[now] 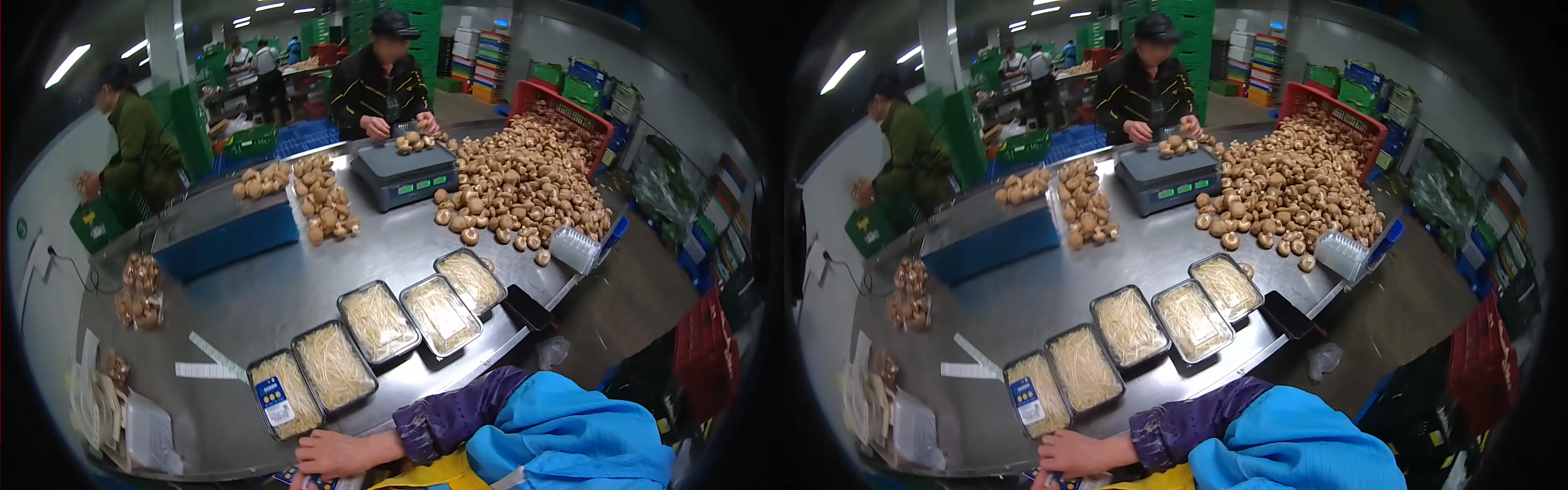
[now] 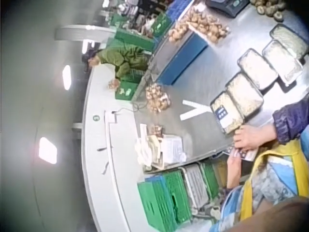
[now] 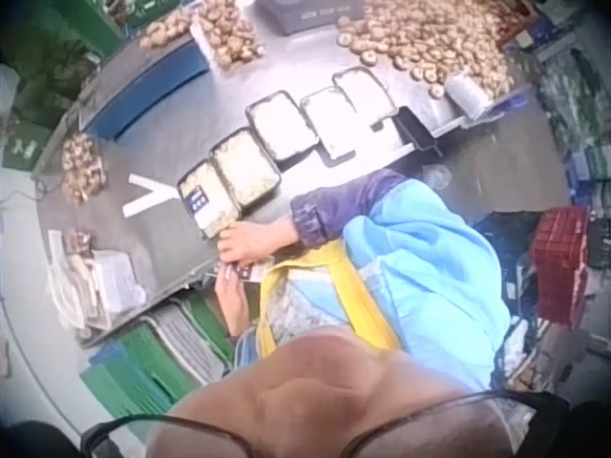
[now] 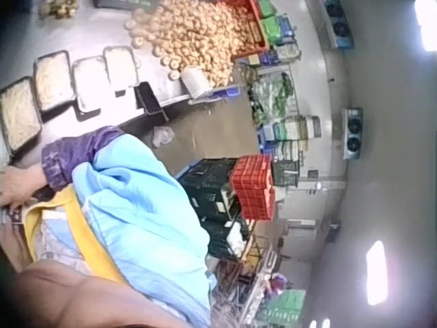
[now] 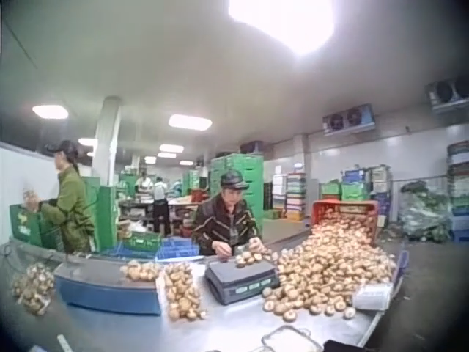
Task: Apply labels to containers of packaged food sprouts at a production line station.
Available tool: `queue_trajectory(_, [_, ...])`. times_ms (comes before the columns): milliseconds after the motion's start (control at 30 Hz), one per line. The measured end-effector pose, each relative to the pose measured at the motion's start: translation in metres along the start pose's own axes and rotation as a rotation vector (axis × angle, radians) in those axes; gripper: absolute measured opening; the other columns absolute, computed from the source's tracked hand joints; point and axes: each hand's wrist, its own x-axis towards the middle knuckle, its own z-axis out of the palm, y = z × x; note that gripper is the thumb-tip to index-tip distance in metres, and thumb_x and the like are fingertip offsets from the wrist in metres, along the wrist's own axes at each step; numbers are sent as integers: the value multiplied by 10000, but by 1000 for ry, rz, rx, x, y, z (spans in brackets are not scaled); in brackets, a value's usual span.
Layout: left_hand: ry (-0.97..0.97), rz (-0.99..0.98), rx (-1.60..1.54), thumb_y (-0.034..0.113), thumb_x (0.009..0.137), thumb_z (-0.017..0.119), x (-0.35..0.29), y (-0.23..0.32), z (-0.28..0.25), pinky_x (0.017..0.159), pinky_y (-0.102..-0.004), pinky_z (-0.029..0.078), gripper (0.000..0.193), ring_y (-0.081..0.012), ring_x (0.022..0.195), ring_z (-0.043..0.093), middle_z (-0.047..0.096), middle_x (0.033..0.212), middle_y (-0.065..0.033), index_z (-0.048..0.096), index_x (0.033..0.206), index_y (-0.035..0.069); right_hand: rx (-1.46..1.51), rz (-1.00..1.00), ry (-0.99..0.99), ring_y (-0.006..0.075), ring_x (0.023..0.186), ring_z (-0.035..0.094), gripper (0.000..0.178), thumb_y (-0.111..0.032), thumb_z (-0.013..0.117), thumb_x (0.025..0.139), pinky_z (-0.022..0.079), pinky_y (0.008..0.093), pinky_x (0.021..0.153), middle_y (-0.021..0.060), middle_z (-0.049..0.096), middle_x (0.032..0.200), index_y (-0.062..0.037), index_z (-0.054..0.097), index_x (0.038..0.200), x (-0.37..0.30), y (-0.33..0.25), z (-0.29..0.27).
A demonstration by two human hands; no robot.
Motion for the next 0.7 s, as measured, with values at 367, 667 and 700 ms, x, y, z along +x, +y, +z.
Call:
queue_trajectory(367, [-92, -146, -1041, 280, 970, 308, 16, -41, 43, 1061, -391, 321, 531, -242, 1261, 409, 405, 1372, -159, 299, 1368, -72, -22, 126, -149, 249, 887, 482, 262, -220, 639, 683, 389, 375, 695, 48, 495, 920, -140, 521, 903, -34, 2, -11])
queue_trajectory(667, [-161, -257, -627, 317, 1021, 237, 33, -6, 36, 1029, -306, 340, 495, -166, 1198, 450, 453, 1313, -98, 347, 1371, -15, 154, 195, -141, 247, 867, 494, 324, -153, 707, 633, 384, 368, 691, 45, 500, 883, -108, 530, 900, -37, 13, -20])
queue_trajectory(700, [-204, -288, -590, 351, 1019, 223, 34, -3, 35, 1039, -305, 330, 531, -165, 1209, 441, 446, 1323, -96, 328, 1380, -25, 155, 208, -174, 249, 860, 492, 315, -154, 693, 641, 380, 368, 684, 45, 499, 879, -110, 529, 906, -37, 12, -21])
